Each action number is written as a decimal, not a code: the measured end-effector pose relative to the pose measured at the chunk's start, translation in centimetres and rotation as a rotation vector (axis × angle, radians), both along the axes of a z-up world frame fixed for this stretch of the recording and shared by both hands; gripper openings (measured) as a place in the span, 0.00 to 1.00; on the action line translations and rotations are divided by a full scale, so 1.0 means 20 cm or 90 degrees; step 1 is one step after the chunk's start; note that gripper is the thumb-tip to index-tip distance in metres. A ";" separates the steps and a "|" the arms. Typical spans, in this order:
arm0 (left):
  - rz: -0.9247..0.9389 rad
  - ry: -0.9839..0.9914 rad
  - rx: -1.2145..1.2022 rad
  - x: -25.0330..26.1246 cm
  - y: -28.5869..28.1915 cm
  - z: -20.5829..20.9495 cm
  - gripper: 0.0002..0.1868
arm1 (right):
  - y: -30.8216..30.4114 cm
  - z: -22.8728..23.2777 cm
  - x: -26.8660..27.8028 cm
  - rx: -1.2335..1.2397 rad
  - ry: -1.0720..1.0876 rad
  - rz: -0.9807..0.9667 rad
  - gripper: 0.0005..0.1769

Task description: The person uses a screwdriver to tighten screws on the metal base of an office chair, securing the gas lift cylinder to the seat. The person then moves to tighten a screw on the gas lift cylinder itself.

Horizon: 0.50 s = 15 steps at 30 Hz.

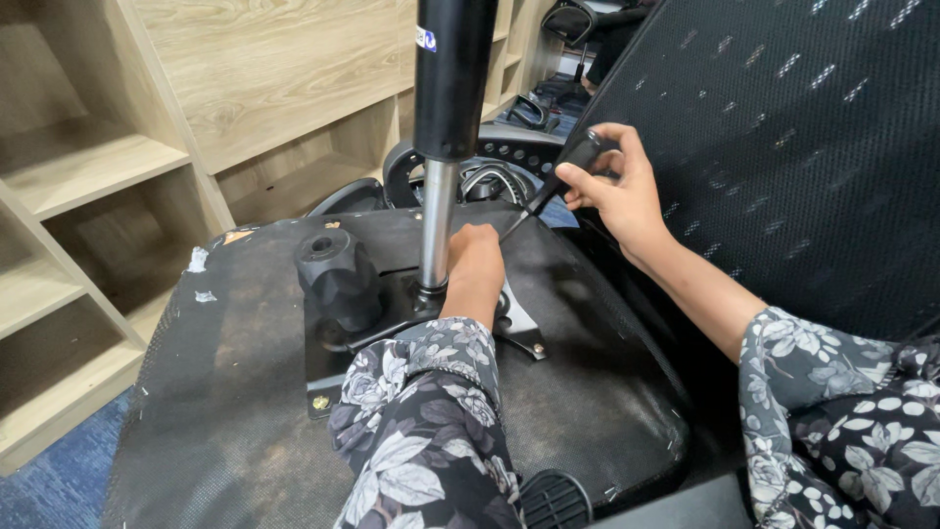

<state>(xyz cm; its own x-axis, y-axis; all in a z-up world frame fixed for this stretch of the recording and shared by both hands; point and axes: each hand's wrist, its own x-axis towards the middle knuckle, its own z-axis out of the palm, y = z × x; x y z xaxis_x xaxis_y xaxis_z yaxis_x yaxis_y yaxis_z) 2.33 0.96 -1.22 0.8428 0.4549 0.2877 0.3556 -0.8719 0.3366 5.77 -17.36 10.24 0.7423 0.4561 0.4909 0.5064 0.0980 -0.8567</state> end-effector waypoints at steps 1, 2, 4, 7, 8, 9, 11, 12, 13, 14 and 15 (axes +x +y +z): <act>0.002 0.000 -0.003 -0.01 0.00 0.01 0.11 | 0.00 0.00 0.00 -0.007 0.004 -0.009 0.29; 0.003 -0.001 -0.005 -0.01 0.00 0.02 0.11 | 0.00 0.00 0.00 -0.014 0.008 -0.018 0.28; 0.010 0.024 -0.012 -0.01 -0.01 0.03 0.13 | 0.00 0.00 0.00 -0.009 0.022 0.002 0.29; 0.020 0.028 -0.021 -0.03 -0.01 0.05 0.13 | -0.02 0.02 0.00 0.028 0.062 0.084 0.34; 0.024 0.024 -0.025 -0.03 -0.01 0.05 0.13 | -0.03 0.03 0.00 0.042 0.084 0.107 0.34; 0.020 0.040 -0.027 -0.03 -0.01 0.06 0.14 | -0.03 0.03 0.01 0.055 0.106 0.129 0.35; 0.014 0.071 -0.030 -0.04 -0.01 0.09 0.16 | -0.02 0.02 0.01 0.024 0.062 0.070 0.33; 0.002 0.072 -0.018 -0.05 -0.02 0.09 0.14 | -0.02 0.02 0.01 0.008 0.040 0.039 0.32; -0.010 0.073 -0.006 -0.09 -0.05 0.07 0.13 | -0.01 0.01 0.02 0.006 0.022 0.019 0.31; -0.023 0.076 0.008 -0.12 -0.08 0.05 0.12 | -0.01 0.00 0.02 0.005 0.006 -0.003 0.30; -0.023 0.036 0.056 -0.16 -0.12 0.03 0.14 | -0.01 -0.01 0.03 0.004 -0.011 -0.024 0.30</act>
<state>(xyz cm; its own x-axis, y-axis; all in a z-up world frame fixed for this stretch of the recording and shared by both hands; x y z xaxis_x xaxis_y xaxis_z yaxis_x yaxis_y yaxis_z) -0.96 -1.51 -0.59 0.8742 0.3992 0.2764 0.3397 -0.9096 0.2391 6.32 -17.56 10.13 0.7510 0.4241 0.5061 0.5239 0.0838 -0.8476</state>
